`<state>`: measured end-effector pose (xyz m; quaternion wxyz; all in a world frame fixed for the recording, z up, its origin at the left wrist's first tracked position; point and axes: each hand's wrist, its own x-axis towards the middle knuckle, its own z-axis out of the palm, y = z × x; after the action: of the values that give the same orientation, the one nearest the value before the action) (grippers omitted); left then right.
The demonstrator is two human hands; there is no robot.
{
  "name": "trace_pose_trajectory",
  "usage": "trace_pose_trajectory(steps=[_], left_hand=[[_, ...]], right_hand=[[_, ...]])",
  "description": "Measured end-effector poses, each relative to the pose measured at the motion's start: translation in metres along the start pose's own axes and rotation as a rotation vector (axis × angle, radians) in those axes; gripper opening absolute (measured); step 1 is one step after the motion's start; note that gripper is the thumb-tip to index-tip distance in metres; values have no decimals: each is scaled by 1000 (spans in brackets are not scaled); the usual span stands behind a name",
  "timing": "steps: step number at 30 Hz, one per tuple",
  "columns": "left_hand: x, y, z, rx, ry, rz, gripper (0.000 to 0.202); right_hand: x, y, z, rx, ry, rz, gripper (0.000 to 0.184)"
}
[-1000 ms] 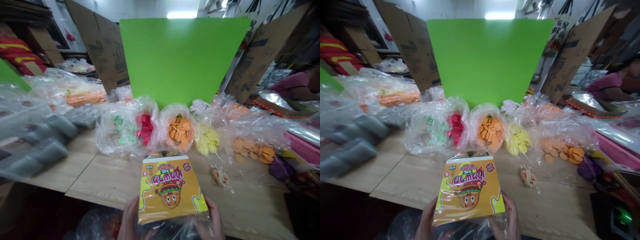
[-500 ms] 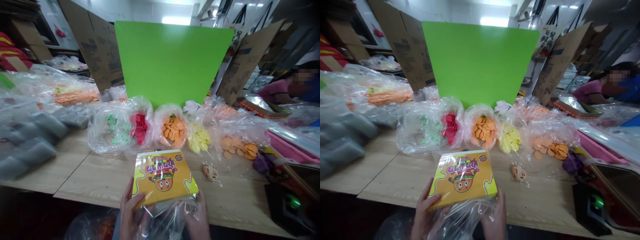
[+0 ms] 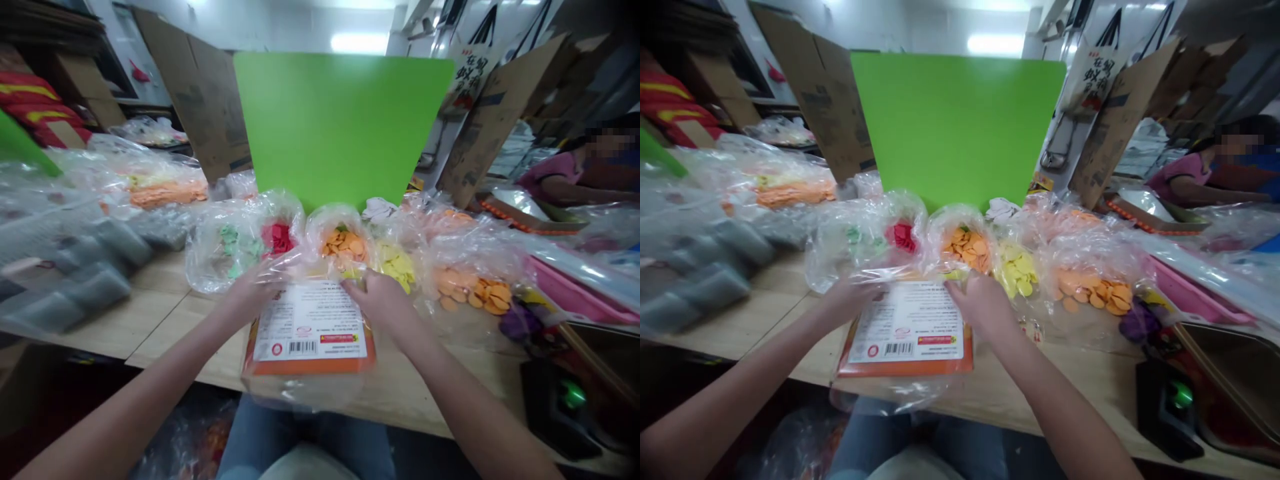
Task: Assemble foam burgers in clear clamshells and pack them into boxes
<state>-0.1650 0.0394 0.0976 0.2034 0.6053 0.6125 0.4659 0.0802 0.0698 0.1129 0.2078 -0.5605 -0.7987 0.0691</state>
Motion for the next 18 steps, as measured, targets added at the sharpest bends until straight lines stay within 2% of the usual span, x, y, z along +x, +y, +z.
trace_pose_trajectory(steps=[1,3,6,8,10,11,13,15,18], left_hand=[[10,-5,2,90,-69,17,21],[24,-15,3,275,-181,-4,23],[31,-23,1,440,-230,-99,29],[30,-21,-2,505,-237,-90,31],[31,-15,-6,539,-140,-26,27],[33,-11,-8,522,-53,13,26],[36,-5,-14,402,132,73,28],[40,-2,-22,230,281,82,31],[43,-3,-39,-9,391,19,32]], right_hand=[[10,7,3,47,-21,20,44],[25,23,2,140,31,53,44],[35,42,-18,231,241,43,35],[35,44,-38,266,431,5,28],[32,34,-51,255,579,-123,30],[31,26,-53,214,584,-233,38],[33,8,-44,58,470,-466,56],[42,-4,-25,-153,366,-568,63],[71,-4,-7,-320,293,-550,42]])
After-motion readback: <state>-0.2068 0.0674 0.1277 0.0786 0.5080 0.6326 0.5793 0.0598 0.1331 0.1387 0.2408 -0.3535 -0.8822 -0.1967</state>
